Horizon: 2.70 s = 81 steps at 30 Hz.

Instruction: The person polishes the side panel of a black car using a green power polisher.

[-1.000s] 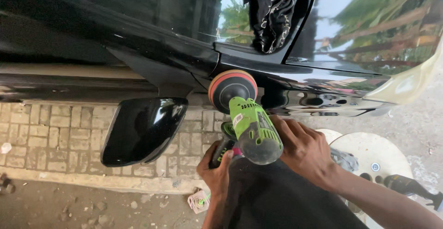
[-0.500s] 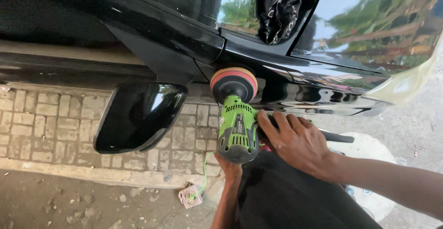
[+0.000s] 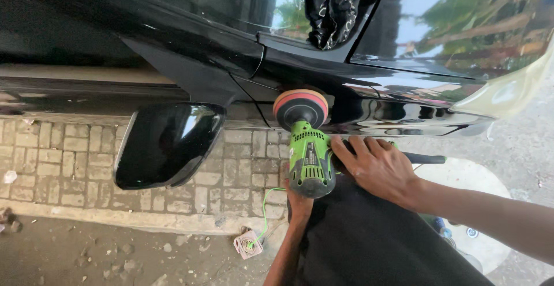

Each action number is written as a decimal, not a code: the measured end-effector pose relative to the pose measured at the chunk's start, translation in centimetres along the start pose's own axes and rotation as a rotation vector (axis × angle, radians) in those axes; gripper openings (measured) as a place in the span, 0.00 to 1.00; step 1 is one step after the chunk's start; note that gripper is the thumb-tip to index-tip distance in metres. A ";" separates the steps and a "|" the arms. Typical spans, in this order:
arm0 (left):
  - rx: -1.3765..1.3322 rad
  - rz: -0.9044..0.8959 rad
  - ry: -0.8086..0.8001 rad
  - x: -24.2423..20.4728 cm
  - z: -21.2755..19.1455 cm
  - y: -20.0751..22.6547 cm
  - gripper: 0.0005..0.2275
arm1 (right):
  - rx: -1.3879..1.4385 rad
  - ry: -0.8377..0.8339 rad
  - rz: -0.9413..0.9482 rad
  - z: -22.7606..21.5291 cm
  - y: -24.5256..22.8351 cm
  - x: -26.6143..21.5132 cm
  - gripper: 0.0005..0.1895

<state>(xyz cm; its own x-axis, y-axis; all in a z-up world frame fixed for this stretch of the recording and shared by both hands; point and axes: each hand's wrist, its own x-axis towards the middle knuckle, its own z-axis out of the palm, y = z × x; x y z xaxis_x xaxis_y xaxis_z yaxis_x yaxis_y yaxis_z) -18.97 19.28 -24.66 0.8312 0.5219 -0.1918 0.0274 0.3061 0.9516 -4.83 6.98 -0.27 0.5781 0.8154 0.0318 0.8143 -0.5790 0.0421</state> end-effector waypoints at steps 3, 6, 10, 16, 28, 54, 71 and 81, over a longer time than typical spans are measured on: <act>-0.119 -0.038 -0.003 -0.6 1.1 -0.1 0.26 | -0.011 -0.033 0.011 0.6 0.5 -0.9 0.27; 0.010 0.033 -0.029 -0.3 0.4 0.0 0.18 | 0.051 -0.003 -0.003 0.9 0.7 -1.1 0.30; 0.128 0.034 -0.026 0.6 -0.5 -0.7 0.17 | 0.038 0.027 -0.010 1.4 1.1 -1.3 0.28; 0.216 0.114 -0.079 -0.6 0.5 -4.8 0.19 | -0.034 0.012 0.000 3.5 2.1 -3.2 0.29; 0.123 0.046 -0.053 0.8 -0.2 -1.1 0.10 | 0.121 -0.022 0.034 0.9 2.6 -1.6 0.28; 0.533 0.185 0.043 3.6 -0.1 17.8 0.16 | 0.285 0.350 0.267 5.3 0.0 -3.4 0.41; 0.756 0.240 -0.098 2.0 8.8 23.2 0.15 | 0.724 0.392 0.691 7.0 2.0 -10.1 0.13; 0.799 0.373 -0.415 2.1 18.6 20.4 0.17 | 0.854 0.373 1.285 6.4 5.9 -16.7 0.19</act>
<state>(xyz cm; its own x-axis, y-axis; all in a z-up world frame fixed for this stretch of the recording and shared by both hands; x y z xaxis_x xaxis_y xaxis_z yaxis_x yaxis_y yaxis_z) -6.31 11.78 -1.17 0.9883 0.1067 0.1090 -0.0358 -0.5325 0.8457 -9.30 -10.05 -6.92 0.9352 -0.3163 -0.1591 -0.3228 -0.5769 -0.7504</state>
